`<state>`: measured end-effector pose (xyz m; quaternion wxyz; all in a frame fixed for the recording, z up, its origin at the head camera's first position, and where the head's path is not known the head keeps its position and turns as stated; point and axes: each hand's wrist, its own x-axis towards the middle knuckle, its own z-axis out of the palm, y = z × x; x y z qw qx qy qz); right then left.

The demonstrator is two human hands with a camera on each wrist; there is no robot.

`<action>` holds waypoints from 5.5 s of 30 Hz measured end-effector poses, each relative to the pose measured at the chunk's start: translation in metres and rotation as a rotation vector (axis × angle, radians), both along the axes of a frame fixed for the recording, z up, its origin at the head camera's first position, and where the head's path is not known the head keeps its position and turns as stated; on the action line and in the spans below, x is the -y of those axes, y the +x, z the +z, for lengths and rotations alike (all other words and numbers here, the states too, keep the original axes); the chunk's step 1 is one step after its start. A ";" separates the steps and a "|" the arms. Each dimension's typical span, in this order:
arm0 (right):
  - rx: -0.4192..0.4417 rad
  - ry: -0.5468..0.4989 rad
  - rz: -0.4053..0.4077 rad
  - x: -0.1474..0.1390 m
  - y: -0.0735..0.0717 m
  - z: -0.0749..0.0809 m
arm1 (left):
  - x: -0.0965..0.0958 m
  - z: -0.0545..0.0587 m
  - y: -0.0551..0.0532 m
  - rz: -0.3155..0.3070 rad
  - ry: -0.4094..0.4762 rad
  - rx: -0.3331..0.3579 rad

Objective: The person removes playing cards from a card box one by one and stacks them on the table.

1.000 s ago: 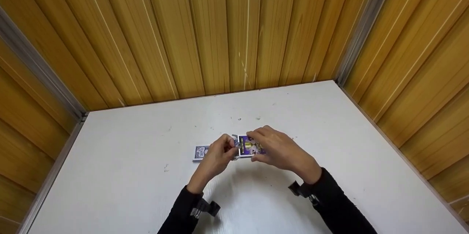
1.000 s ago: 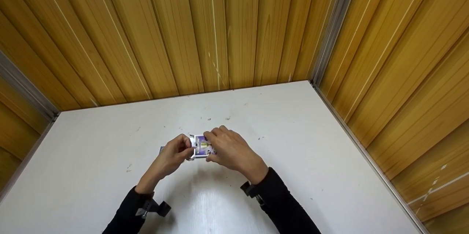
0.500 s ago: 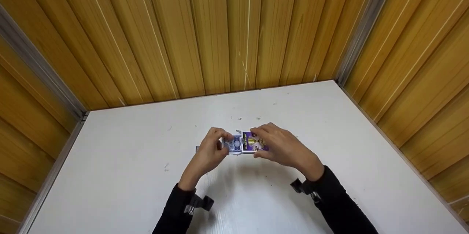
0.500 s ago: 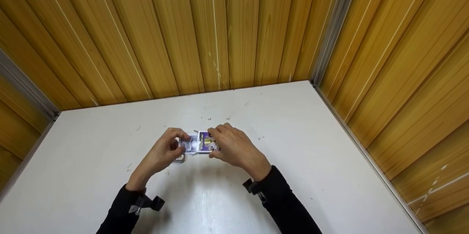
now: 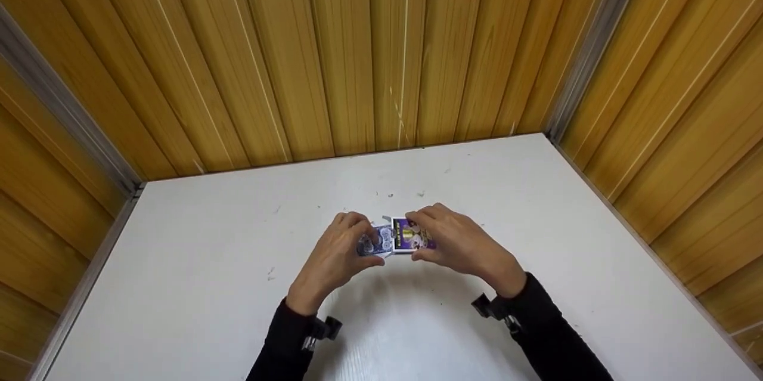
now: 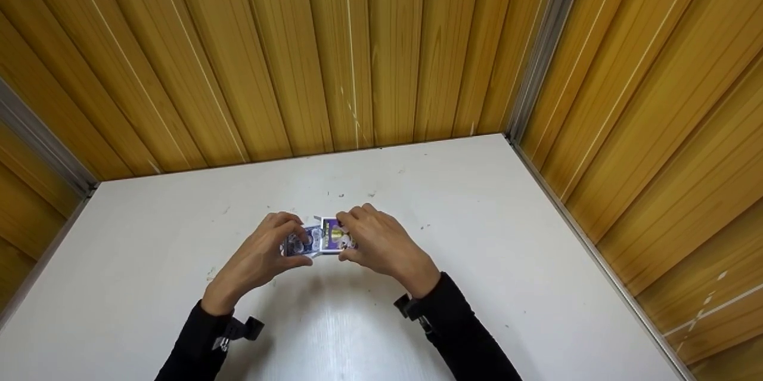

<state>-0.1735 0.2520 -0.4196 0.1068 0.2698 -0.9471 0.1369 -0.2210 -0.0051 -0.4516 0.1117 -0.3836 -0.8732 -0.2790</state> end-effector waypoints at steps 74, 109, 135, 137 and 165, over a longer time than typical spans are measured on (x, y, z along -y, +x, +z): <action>0.031 0.024 -0.024 -0.004 -0.001 0.005 | 0.038 -0.033 -0.044 0.164 -0.117 0.325; 0.016 0.022 -0.019 -0.005 0.000 0.003 | 0.039 -0.051 -0.046 0.161 -0.146 0.291; 0.009 0.011 -0.014 -0.006 -0.001 0.005 | 0.039 -0.004 -0.027 0.223 -0.026 0.310; 0.015 0.007 -0.020 -0.006 -0.002 0.005 | 0.031 0.005 -0.022 0.220 0.049 0.255; -0.017 0.013 0.007 0.003 0.003 0.005 | -0.032 -0.004 0.007 0.032 0.342 0.403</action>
